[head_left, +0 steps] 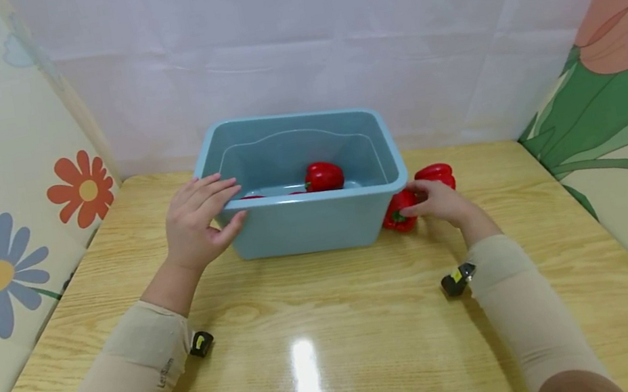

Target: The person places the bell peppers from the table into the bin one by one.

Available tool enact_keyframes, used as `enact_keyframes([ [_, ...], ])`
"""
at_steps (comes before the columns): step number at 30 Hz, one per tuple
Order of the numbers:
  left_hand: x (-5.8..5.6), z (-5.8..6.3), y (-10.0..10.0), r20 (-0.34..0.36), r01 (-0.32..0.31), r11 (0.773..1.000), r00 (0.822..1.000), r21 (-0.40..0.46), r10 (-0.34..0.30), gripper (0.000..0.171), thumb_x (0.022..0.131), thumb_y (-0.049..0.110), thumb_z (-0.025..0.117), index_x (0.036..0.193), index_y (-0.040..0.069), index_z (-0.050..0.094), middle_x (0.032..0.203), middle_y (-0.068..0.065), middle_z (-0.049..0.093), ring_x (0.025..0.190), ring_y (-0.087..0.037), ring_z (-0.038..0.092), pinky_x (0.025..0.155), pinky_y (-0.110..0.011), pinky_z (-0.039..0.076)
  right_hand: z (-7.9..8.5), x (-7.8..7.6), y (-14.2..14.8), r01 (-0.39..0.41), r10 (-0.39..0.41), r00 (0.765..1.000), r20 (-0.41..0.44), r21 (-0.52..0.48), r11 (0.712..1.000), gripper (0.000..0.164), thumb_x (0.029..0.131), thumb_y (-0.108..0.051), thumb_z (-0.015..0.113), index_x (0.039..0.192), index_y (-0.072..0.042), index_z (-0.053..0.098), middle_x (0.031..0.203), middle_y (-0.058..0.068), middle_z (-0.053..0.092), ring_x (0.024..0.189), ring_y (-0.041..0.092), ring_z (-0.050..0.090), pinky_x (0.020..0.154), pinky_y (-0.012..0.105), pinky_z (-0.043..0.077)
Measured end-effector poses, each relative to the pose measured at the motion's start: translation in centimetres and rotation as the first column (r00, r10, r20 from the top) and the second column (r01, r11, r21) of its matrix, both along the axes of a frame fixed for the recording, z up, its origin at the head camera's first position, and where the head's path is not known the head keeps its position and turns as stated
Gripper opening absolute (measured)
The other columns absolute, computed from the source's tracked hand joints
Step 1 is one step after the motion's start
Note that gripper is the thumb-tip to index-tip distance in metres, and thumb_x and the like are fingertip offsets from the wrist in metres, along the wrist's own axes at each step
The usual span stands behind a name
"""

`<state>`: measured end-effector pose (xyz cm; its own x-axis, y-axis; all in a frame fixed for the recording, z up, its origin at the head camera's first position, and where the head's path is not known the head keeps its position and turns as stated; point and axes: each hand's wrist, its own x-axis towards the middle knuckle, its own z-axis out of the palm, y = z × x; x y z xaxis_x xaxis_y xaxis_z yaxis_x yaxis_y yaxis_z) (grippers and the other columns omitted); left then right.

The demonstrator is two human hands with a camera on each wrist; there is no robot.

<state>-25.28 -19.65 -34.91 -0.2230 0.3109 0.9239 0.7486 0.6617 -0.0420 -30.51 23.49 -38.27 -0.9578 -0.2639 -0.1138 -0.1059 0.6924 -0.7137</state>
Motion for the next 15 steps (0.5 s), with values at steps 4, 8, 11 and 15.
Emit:
enact_keyframes([
  [4,0.02,0.0,0.02,-0.003,-0.002,1.0,1.0,-0.003,0.002,0.04,0.08,0.037,0.059,0.099,0.004,0.071,0.1,-0.01,0.069,0.098,-0.033,0.061,0.089,-0.051,0.042,-0.06,0.02,-0.06,0.003,-0.003,1.0,-0.011,-0.001,1.0,0.067,0.073,-0.034,0.074,0.13,-0.01,0.049,0.125,0.012,0.052,0.112,0.028,0.047,0.096,0.045,0.038],
  [8,-0.02,0.0,0.14,-0.004,0.002,1.0,1.0,0.013,-0.002,0.04,0.079,0.036,0.059,0.099,0.004,0.071,0.101,-0.01,0.069,0.098,-0.032,0.061,0.089,-0.051,0.042,-0.06,0.07,0.04,0.003,-0.003,1.0,-0.024,0.011,1.0,0.067,0.074,-0.034,0.074,0.13,-0.009,0.049,0.125,0.012,0.052,0.112,0.029,0.047,0.095,0.045,0.039],
  [11,-0.03,0.02,0.21,-0.003,0.006,1.0,1.0,0.023,-0.005,0.04,0.078,0.036,0.06,0.099,0.005,0.071,0.101,-0.009,0.069,0.098,-0.032,0.061,0.089,-0.051,0.041,-0.03,0.07,0.24,0.002,-0.001,1.0,-0.029,0.027,1.0,0.068,0.074,-0.035,0.073,0.131,-0.008,0.048,0.128,0.012,0.05,0.113,0.029,0.046,0.096,0.045,0.039],
  [15,-0.02,0.02,0.2,-0.003,0.005,1.0,1.0,0.019,-0.005,0.039,0.078,0.036,0.059,0.1,0.005,0.071,0.101,-0.009,0.069,0.099,-0.032,0.061,0.089,-0.051,0.041,0.16,0.14,0.49,0.012,-0.011,1.0,-0.013,0.05,0.999,0.069,0.075,-0.04,0.071,0.133,-0.01,0.047,0.131,0.011,0.048,0.114,0.029,0.044,0.095,0.046,0.039],
])
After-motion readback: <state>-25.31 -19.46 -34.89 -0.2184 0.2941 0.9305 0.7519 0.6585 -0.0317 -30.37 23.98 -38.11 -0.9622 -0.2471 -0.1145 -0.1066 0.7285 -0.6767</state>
